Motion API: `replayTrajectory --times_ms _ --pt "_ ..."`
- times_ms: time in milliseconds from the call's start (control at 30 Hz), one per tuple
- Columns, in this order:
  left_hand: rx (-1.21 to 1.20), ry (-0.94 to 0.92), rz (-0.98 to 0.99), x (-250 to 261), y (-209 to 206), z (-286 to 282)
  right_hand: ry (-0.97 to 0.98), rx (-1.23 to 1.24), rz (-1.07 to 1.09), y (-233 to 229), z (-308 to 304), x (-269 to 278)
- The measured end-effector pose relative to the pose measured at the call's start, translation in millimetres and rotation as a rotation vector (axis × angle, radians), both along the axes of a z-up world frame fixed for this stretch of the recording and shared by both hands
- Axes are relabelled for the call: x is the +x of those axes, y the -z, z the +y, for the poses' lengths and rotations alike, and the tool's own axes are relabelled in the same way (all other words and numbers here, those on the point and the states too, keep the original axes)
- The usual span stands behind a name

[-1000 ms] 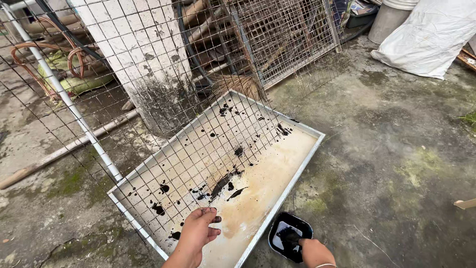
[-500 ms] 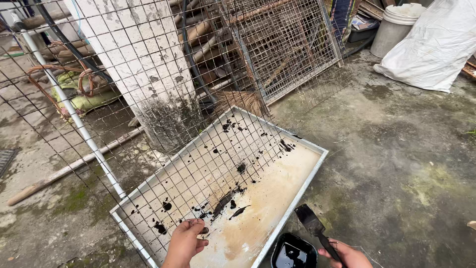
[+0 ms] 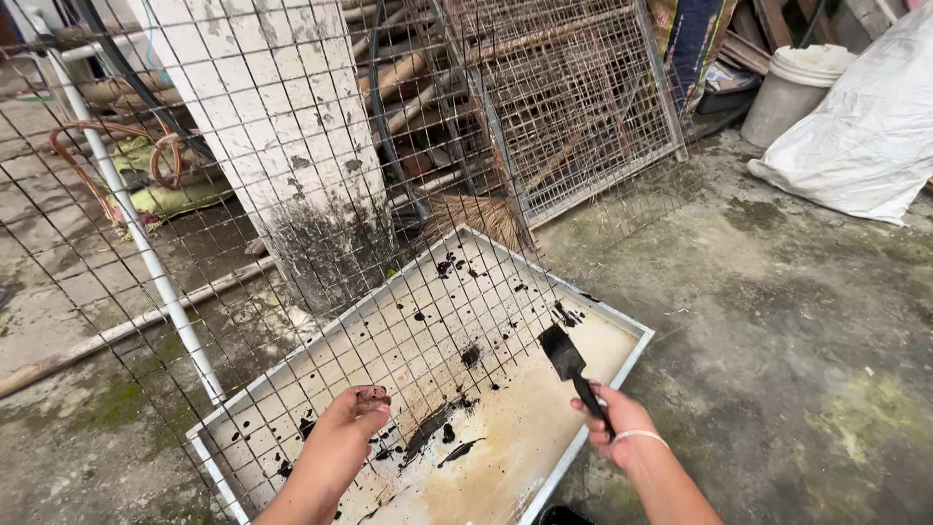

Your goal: The person paints a metal grate with black paint using a brush, frequently dipping the brush into a small container of paint.

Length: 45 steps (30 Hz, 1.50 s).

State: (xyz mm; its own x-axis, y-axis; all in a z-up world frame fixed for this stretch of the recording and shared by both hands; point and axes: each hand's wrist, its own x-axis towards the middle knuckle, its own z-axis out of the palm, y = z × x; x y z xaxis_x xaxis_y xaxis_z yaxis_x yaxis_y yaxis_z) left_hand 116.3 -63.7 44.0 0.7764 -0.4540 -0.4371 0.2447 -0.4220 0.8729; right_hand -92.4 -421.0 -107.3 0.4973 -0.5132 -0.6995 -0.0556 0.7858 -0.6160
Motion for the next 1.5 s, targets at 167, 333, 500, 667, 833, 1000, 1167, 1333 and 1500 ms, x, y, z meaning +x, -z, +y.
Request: replayTrajectory --times_ms 167,333,500,667,833,1000,1167,1333,1500 --pt "-0.022 0.104 -0.067 74 94 5 -0.047 -0.443 0.050 46 -54 99" --pt "0.028 0.060 -0.024 152 212 36 0.005 -0.825 0.209 92 -107 181" --pt "0.006 -0.017 0.029 186 247 54 -0.026 -0.953 0.518 80 -95 220" --pt "-0.038 -0.104 0.087 196 240 46 -0.172 -1.236 0.557 84 -5 216" --pt "-0.039 -0.101 0.218 203 242 47 -0.055 -0.987 0.618 78 -57 213" --pt "-0.024 -0.190 0.100 220 312 57 -0.067 -1.293 0.749 104 -146 230" --pt "-0.131 -0.277 0.288 253 358 59 -0.198 -1.299 0.739 130 -63 238" --pt "-0.030 -0.191 0.317 246 329 55 -0.159 -1.088 0.590 111 -22 199" --pt "-0.048 -0.224 0.252 227 304 58 0.009 -1.070 0.656 109 -122 201"
